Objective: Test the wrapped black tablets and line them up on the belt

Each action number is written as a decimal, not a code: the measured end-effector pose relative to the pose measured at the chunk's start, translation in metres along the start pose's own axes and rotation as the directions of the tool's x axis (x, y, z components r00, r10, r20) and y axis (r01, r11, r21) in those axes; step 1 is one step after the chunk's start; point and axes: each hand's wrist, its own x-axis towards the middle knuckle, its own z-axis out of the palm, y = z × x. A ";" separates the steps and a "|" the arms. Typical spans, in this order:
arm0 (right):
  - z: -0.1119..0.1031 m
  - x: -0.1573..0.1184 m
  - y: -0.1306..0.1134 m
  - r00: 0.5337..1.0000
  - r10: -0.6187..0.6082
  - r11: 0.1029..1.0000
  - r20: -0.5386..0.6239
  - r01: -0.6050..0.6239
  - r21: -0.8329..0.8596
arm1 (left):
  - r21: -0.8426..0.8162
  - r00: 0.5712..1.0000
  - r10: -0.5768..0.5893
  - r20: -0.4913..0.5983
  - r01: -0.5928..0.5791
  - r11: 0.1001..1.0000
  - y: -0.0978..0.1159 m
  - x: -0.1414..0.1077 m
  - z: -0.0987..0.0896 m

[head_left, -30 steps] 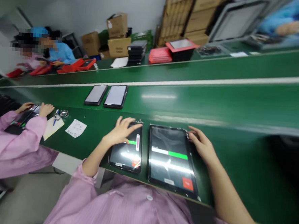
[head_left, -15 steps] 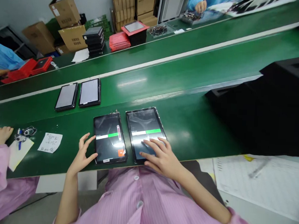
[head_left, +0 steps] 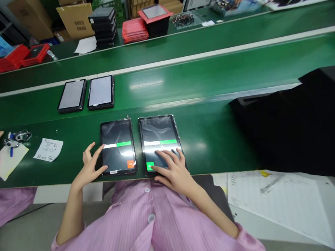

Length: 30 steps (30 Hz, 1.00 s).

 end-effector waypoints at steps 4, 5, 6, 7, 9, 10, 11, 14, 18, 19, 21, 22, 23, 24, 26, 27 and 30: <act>-0.013 0.003 0.029 0.966 0.237 0.968 -0.105 -0.226 0.109 | -0.025 0.999 -0.024 -0.027 0.023 0.999 0.004 0.007 -0.015; -0.016 0.005 0.040 0.936 0.322 0.942 -0.141 -0.302 0.144 | -0.022 0.999 -0.028 -0.025 0.028 0.999 0.005 0.009 -0.018; -0.018 0.007 0.050 0.902 0.398 0.912 -0.170 -0.368 0.179 | -0.016 0.999 -0.028 -0.018 0.027 0.999 0.005 0.010 -0.019; -0.018 0.009 0.061 0.867 0.459 0.882 -0.194 -0.419 0.215 | -0.012 1.000 -0.021 -0.004 0.021 1.000 0.005 0.012 -0.020; -0.013 0.015 0.082 0.808 0.545 0.827 -0.224 -0.476 0.297 | 0.004 0.999 0.003 0.046 -0.003 1.000 0.005 0.014 -0.019; -0.009 0.018 0.091 0.780 0.583 0.796 -0.228 -0.493 0.350 | 0.019 0.997 0.011 0.079 -0.012 1.000 0.004 0.014 -0.017; -0.004 0.021 0.100 0.751 0.621 0.759 -0.222 -0.506 0.410 | 0.032 0.993 0.013 0.117 -0.017 0.999 0.003 0.014 -0.016; 0.013 0.032 0.121 0.686 0.715 0.607 -0.133 -0.514 0.607 | 0.013 0.983 0.011 0.184 -0.014 1.000 0.001 0.015 -0.019; 0.028 0.048 0.136 0.647 0.762 0.421 -0.012 -0.481 0.769 | -0.098 0.985 0.055 0.167 -0.039 0.994 0.006 0.032 -0.035; 0.030 0.050 0.138 0.632 0.775 0.396 -0.005 -0.480 0.782 | -0.084 0.983 0.059 0.172 -0.045 0.995 0.010 0.042 -0.038; 0.033 0.054 0.140 0.610 0.792 0.373 -0.009 -0.472 0.799 | 0.002 0.980 0.068 0.184 -0.070 0.998 0.021 0.067 -0.039; 0.033 0.054 0.141 0.610 0.792 0.371 -0.015 -0.462 0.805 | 0.053 0.979 0.081 0.189 -0.093 0.994 0.027 0.083 -0.036; 0.033 0.054 0.141 0.615 0.788 0.376 -0.023 -0.452 0.809 | 0.097 0.976 0.100 0.195 -0.121 0.988 0.035 0.099 -0.032; 0.033 0.054 0.141 0.623 0.782 0.388 -0.032 -0.445 0.807 | 0.125 0.970 0.122 0.210 -0.151 0.981 0.042 0.115 -0.028; 0.032 0.054 0.141 0.643 0.764 0.424 -0.047 -0.445 0.789 | 0.138 0.950 0.159 0.267 -0.202 0.970 0.056 0.146 -0.019; 0.031 0.054 0.141 0.651 0.758 0.437 -0.049 -0.450 0.778 | 0.136 0.938 0.174 0.299 -0.222 0.965 0.062 0.158 -0.016; 0.027 0.054 0.141 0.659 0.751 0.443 -0.038 -0.462 0.768 | 0.145 0.914 0.204 0.350 -0.268 0.952 0.075 0.183 -0.011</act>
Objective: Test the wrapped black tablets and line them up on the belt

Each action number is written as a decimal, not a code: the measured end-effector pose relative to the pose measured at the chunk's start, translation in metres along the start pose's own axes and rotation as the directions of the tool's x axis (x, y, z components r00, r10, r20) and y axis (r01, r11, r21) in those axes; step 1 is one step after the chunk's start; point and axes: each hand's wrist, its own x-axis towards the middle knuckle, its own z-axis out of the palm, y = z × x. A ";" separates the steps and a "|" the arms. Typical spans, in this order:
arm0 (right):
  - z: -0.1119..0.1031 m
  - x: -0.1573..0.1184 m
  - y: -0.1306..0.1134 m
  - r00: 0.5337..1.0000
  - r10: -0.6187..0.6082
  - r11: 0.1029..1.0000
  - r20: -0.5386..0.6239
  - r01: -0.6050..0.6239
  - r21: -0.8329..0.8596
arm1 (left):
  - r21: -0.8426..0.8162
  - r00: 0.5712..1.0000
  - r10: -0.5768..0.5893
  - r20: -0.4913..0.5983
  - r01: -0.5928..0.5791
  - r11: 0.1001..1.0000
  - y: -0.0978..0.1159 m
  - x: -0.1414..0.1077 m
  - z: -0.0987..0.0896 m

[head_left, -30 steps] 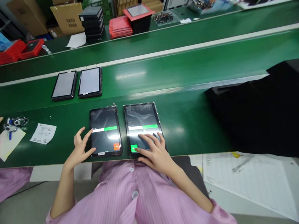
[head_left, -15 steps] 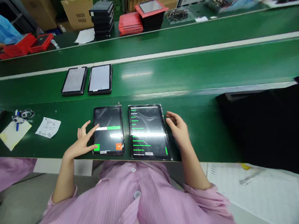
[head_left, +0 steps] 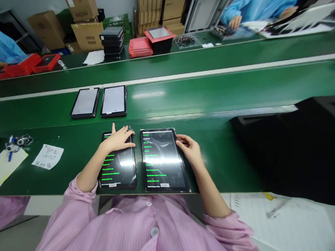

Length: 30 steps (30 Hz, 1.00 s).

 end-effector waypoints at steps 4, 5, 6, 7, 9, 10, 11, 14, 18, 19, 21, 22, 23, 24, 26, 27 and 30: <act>-0.001 0.000 -0.005 0.999 0.024 0.999 0.023 -0.025 0.021 | 0.026 1.000 0.010 0.004 -0.010 1.000 0.002 0.007 -0.006; -0.001 0.000 -0.005 0.999 0.030 0.999 0.025 -0.030 0.033 | 0.023 1.000 0.013 0.003 -0.013 1.000 0.001 0.007 -0.006; 0.000 0.000 -0.006 0.999 0.034 0.998 0.024 -0.035 0.044 | 0.015 1.000 0.017 0.000 -0.017 1.000 0.001 0.006 -0.006; 0.000 0.000 -0.005 0.999 0.038 0.998 0.023 -0.039 0.051 | 0.007 1.000 0.019 -0.003 -0.019 1.000 0.001 0.006 -0.006; 0.000 -0.001 -0.004 0.999 0.041 0.998 0.025 -0.043 0.056 | 0.009 1.000 0.014 -0.013 -0.014 1.000 0.002 0.006 -0.003; 0.000 -0.002 -0.004 0.999 0.041 0.997 0.027 -0.042 0.057 | 0.024 1.000 0.006 -0.022 -0.006 1.000 0.004 0.006 -0.002; 0.000 -0.003 -0.003 0.999 0.039 0.997 0.029 -0.041 0.059 | 0.046 0.999 -0.003 -0.035 0.005 0.999 0.006 0.006 -0.001; 0.001 -0.003 0.000 0.999 0.040 0.996 0.025 -0.041 0.075 | 0.103 0.997 -0.034 -0.076 0.041 0.994 0.014 0.008 0.003; 0.001 0.001 0.003 0.998 0.058 0.993 0.020 -0.060 0.097 | 0.124 0.997 -0.041 -0.063 0.048 0.991 0.020 0.012 -0.001; 0.001 0.002 0.003 0.998 0.061 0.993 0.022 -0.063 0.095 | 0.122 0.998 -0.044 -0.052 0.050 0.991 0.020 0.011 -0.003; 0.000 0.001 0.004 0.998 0.057 0.995 0.018 -0.058 0.084 | 0.094 0.997 -0.059 -0.047 0.063 0.994 0.022 0.006 -0.006; -0.001 -0.003 0.004 0.999 0.046 0.996 0.015 -0.048 0.082 | 0.051 0.997 -0.052 -0.056 0.055 0.997 0.025 0.000 -0.004; -0.002 -0.010 0.005 0.999 0.035 0.996 0.018 -0.036 0.085 | -0.023 0.998 -0.027 -0.064 0.025 0.999 0.030 -0.008 -0.001; -0.003 -0.019 0.006 0.999 0.029 0.995 0.031 -0.032 0.094 | -0.137 0.998 0.014 -0.065 -0.023 0.990 0.036 -0.019 0.006; -0.005 -0.043 0.010 0.995 0.044 0.991 0.087 -0.054 0.119 | -0.455 0.992 0.115 -0.045 -0.123 0.882 0.056 -0.042 0.028; -0.006 -0.056 0.013 0.991 0.069 0.988 0.118 -0.084 0.127 | -0.630 0.991 0.137 -0.006 -0.110 0.769 0.069 -0.052 0.042; -0.005 -0.086 0.017 0.988 0.085 0.975 0.126 -0.108 0.193 | -0.872 1.000 -0.012 0.002 0.007 0.490 0.113 -0.062 0.088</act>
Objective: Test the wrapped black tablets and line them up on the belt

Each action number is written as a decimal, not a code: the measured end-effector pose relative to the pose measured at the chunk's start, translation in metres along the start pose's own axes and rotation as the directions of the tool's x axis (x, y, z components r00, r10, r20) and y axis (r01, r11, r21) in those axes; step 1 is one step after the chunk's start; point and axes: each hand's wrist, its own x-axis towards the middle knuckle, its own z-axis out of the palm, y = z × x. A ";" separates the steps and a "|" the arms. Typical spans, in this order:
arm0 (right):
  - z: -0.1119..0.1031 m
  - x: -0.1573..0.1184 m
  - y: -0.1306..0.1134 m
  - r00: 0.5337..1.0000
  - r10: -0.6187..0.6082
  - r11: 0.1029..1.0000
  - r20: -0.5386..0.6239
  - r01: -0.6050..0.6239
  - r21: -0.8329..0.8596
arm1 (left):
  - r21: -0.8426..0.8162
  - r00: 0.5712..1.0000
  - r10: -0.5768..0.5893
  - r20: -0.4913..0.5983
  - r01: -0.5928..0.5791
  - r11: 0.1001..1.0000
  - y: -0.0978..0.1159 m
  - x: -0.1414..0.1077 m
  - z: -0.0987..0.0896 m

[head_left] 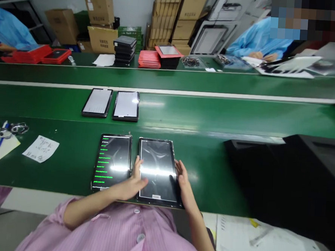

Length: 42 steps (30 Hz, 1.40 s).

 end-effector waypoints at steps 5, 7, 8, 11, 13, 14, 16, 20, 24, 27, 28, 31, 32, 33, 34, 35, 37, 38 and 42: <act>0.009 -0.007 -0.014 0.995 0.091 0.962 -0.051 -0.074 0.262 | -0.341 0.886 -0.087 -0.456 -0.083 0.936 -0.016 0.030 0.043; 0.012 -0.006 -0.022 0.991 0.113 0.954 -0.073 -0.088 0.287 | -0.458 0.878 -0.165 -0.450 -0.068 0.886 -0.019 0.038 0.040; 0.013 -0.007 -0.025 0.991 0.111 0.959 -0.075 -0.087 0.269 | -0.473 0.885 -0.161 -0.437 -0.074 0.878 -0.020 0.039 0.038; 0.015 -0.009 -0.031 0.993 0.104 0.966 -0.048 -0.090 0.243 | -0.386 0.895 -0.051 -0.443 -0.139 0.912 -0.017 0.033 0.034; 0.018 -0.010 -0.037 0.993 0.114 0.956 -0.035 -0.100 0.276 | -0.301 0.886 0.010 -0.464 -0.168 0.939 -0.010 0.026 0.033; 0.020 -0.011 -0.041 0.993 0.115 0.952 -0.035 -0.100 0.290 | -0.262 0.880 0.040 -0.474 -0.184 0.947 -0.006 0.021 0.032; 0.028 -0.013 -0.053 0.994 0.095 0.954 -0.043 -0.079 0.291 | -0.194 0.868 0.102 -0.486 -0.221 0.956 0.006 0.009 0.027; 0.065 -0.022 -0.082 1.000 0.020 0.953 -0.024 -0.012 0.304 | -0.131 0.851 0.172 -0.497 -0.269 0.954 0.019 -0.024 -0.006; 0.129 -0.024 -0.084 0.994 0.005 0.939 0.111 -0.042 0.341 | -0.129 0.795 0.148 -0.588 -0.273 0.953 -0.007 -0.052 -0.064; 0.173 -0.017 -0.065 0.966 0.012 0.932 0.260 -0.105 0.346 | -0.218 0.739 0.024 -0.673 -0.229 0.949 -0.048 -0.061 -0.102; 0.181 -0.015 -0.059 0.958 -0.001 0.943 0.288 -0.095 0.319 | -0.263 0.705 -0.039 -0.708 -0.212 0.941 -0.061 -0.063 -0.109; 0.177 -0.011 -0.045 0.967 -0.079 0.978 0.241 0.030 0.204 | -0.395 0.707 -0.108 -0.699 -0.255 0.883 -0.087 -0.065 -0.110; 0.165 -0.011 -0.041 0.976 -0.089 0.985 0.197 0.057 0.163 | -0.427 0.722 -0.101 -0.685 -0.285 0.858 -0.091 -0.064 -0.105; 0.150 -0.013 -0.037 0.985 -0.080 0.991 0.154 0.062 0.118 | -0.449 0.729 -0.090 -0.679 -0.316 0.836 -0.093 -0.062 -0.097; 0.132 -0.015 -0.033 0.991 -0.049 0.996 0.122 0.040 0.076 | -0.463 0.726 -0.083 -0.682 -0.341 0.818 -0.093 -0.058 -0.088; 0.113 -0.019 -0.029 0.994 -0.001 0.999 0.107 -0.003 0.038 | -0.466 0.720 -0.077 -0.690 -0.361 0.807 -0.091 -0.051 -0.078; 0.077 -0.030 -0.023 0.983 0.123 0.992 0.137 -0.126 0.010 | -0.470 0.723 -0.056 -0.688 -0.386 0.794 -0.085 -0.030 -0.057; 0.063 -0.037 -0.021 0.967 0.195 0.980 0.163 -0.201 0.017 | -0.480 0.740 -0.042 -0.672 -0.391 0.786 -0.081 -0.015 -0.045; 0.035 -0.061 -0.026 0.905 0.404 0.866 0.131 -0.425 0.265 | -0.617 0.864 0.056 -0.500 -0.400 0.678 -0.058 0.066 -0.001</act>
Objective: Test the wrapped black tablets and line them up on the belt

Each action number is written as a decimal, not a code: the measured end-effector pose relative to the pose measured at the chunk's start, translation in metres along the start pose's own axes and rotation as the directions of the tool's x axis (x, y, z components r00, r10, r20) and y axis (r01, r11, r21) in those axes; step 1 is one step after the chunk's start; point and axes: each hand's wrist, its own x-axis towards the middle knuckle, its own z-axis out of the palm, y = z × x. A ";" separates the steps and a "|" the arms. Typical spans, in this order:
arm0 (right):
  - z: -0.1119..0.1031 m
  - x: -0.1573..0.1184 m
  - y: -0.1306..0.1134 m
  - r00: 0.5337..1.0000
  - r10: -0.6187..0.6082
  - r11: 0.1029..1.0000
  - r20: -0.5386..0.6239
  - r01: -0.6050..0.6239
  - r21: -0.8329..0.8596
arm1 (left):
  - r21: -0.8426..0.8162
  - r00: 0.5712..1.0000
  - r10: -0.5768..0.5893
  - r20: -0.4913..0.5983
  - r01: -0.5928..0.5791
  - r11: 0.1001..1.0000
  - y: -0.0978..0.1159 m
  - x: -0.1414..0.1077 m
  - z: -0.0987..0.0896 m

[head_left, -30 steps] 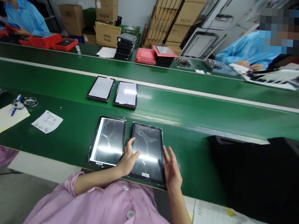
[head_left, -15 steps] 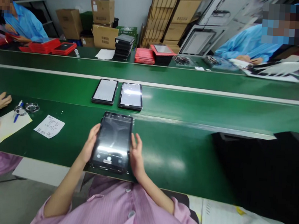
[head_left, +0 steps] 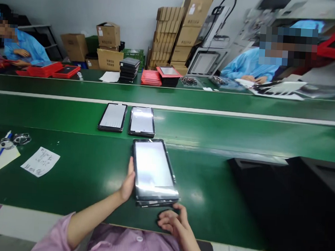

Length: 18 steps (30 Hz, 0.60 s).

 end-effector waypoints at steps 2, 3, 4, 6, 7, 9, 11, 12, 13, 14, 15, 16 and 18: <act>-0.001 -0.003 -0.006 0.999 0.015 0.984 -0.048 -0.006 0.180 | -0.086 0.987 -0.062 0.150 0.075 0.994 -0.018 0.030 0.036; -0.003 0.000 -0.011 0.999 0.019 0.971 -0.047 -0.007 0.241 | -0.109 0.976 -0.092 0.197 0.115 0.987 -0.025 0.044 0.052; -0.006 0.007 -0.018 0.999 0.026 0.961 -0.029 -0.017 0.277 | -0.122 0.968 -0.123 0.221 0.152 0.981 -0.030 0.058 0.066; -0.016 0.030 -0.034 0.999 0.044 0.956 0.025 -0.049 0.288 | -0.134 0.963 -0.161 0.217 0.192 0.972 -0.035 0.081 0.086; -0.022 0.046 -0.044 0.998 0.050 0.961 0.040 -0.059 0.270 | -0.135 0.964 -0.168 0.205 0.198 0.971 -0.035 0.090 0.092; -0.034 0.082 -0.068 1.000 0.012 0.979 0.015 -0.015 0.202 | -0.133 0.968 -0.163 0.190 0.190 0.973 -0.032 0.099 0.095; -0.042 0.121 -0.099 0.996 -0.062 0.991 -0.057 0.068 0.112 | -0.126 0.974 -0.151 0.171 0.174 0.977 -0.028 0.101 0.089; -0.044 0.140 -0.117 0.986 -0.112 0.989 -0.122 0.122 0.083 | -0.110 0.978 -0.139 0.158 0.157 0.981 -0.025 0.101 0.084; -0.046 0.158 -0.134 0.963 -0.160 0.981 -0.219 0.179 0.070 | -0.070 0.983 -0.120 0.138 0.131 0.989 -0.022 0.101 0.079; -0.047 0.174 -0.150 0.944 -0.189 0.973 -0.272 0.217 0.078 | 0.003 0.991 -0.090 0.095 0.090 0.996 -0.019 0.102 0.072; -0.048 0.188 -0.164 0.923 -0.218 0.962 -0.317 0.258 0.089 | 0.098 0.998 -0.048 0.034 0.045 0.994 -0.014 0.104 0.065; -0.048 0.200 -0.175 0.900 -0.246 0.950 -0.359 0.298 0.096 | 0.195 0.999 0.003 -0.036 0.004 0.981 -0.008 0.109 0.056; -0.042 0.217 -0.185 0.867 -0.276 0.929 -0.414 0.351 0.115 | 0.337 0.977 0.109 -0.184 -0.041 0.940 0.009 0.122 0.036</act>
